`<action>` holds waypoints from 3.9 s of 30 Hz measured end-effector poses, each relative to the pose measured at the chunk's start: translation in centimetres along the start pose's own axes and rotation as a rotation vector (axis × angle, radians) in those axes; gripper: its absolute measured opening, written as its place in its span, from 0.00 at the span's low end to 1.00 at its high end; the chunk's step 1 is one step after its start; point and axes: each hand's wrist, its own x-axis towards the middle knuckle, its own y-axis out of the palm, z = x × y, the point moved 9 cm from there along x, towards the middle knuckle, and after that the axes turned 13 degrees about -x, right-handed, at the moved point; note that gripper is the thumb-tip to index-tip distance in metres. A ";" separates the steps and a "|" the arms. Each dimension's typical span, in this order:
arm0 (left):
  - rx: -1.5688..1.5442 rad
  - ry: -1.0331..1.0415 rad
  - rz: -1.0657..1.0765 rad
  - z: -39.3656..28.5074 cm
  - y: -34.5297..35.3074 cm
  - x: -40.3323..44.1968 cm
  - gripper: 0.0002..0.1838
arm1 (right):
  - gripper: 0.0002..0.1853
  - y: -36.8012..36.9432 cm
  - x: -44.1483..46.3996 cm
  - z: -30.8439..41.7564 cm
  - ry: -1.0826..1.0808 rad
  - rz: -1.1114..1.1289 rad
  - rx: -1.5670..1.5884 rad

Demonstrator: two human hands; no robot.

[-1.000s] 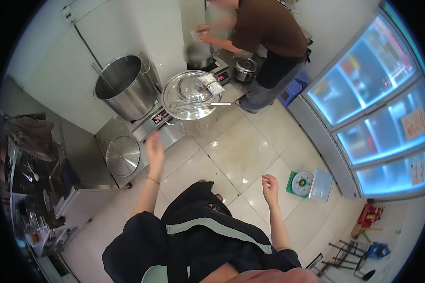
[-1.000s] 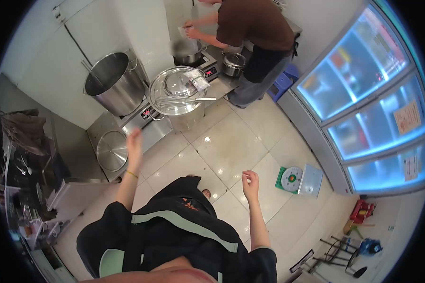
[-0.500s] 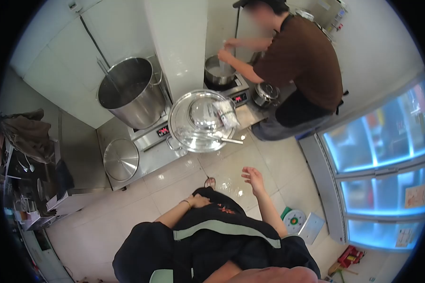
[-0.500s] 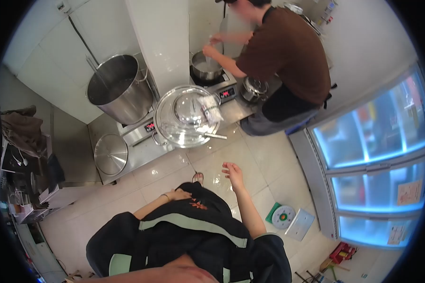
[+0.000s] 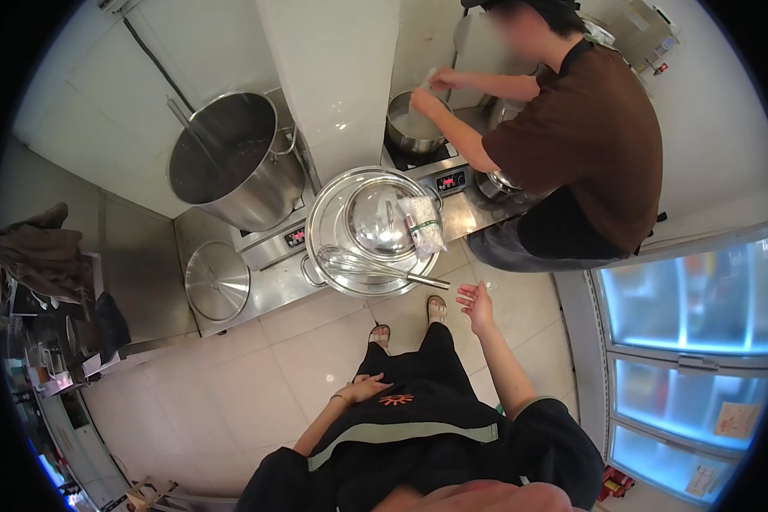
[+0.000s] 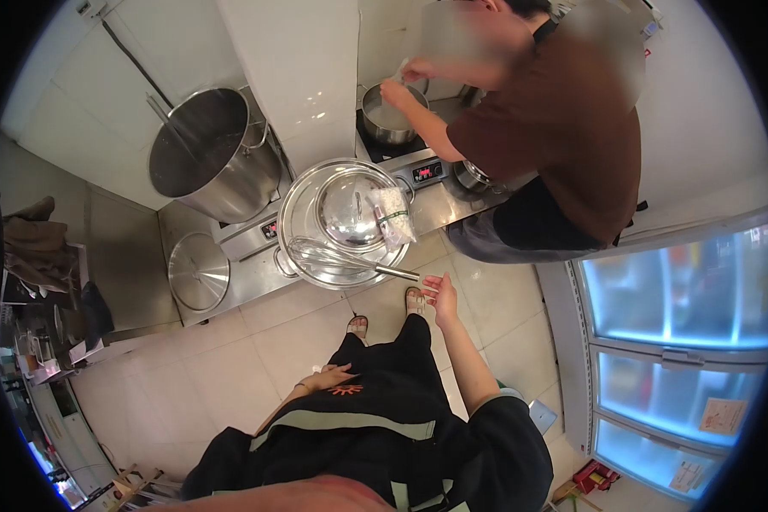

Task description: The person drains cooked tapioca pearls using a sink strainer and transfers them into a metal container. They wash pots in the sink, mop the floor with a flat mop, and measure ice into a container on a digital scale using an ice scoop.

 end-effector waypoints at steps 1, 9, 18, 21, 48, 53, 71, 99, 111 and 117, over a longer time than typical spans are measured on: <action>-0.066 -0.006 -0.010 0.4 0.2 0.2 0.22 | 0.25 -0.1 1.7 0.3 0.001 0.017 -0.002; -0.073 -0.321 -0.078 -4.9 1.2 4.5 0.21 | 0.20 -4.4 18.1 2.5 0.155 -0.018 -0.260; 0.013 -0.490 0.104 -15.0 -0.1 10.5 0.21 | 0.22 0.9 26.1 1.1 -0.369 0.190 -0.629; -0.037 -0.515 0.149 -14.9 -0.4 11.2 0.21 | 0.29 3.4 22.2 3.0 -0.377 0.204 -0.736; -0.067 -0.197 -0.150 -9.7 -6.8 6.7 0.21 | 0.14 4.2 -0.7 7.3 -0.209 0.480 -0.682; -0.033 -0.015 -0.830 -17.7 -21.3 3.5 0.22 | 0.16 -1.9 -4.8 9.2 -0.289 0.078 -0.571; 1.226 0.629 -1.913 -52.1 -63.3 -16.4 0.29 | 0.23 2.5 19.9 24.4 -0.656 -0.240 -1.051; 1.660 0.509 -2.125 -54.0 -70.3 -16.5 0.28 | 0.16 14.4 45.1 34.5 -0.643 -0.360 -1.544; 1.691 0.531 -2.141 -53.8 -70.5 -16.4 0.29 | 0.18 14.2 47.5 33.8 -0.580 -0.146 -1.507; 1.674 0.554 -2.135 -53.9 -70.3 -16.6 0.29 | 0.21 11.2 52.5 31.9 -0.565 -0.425 -1.537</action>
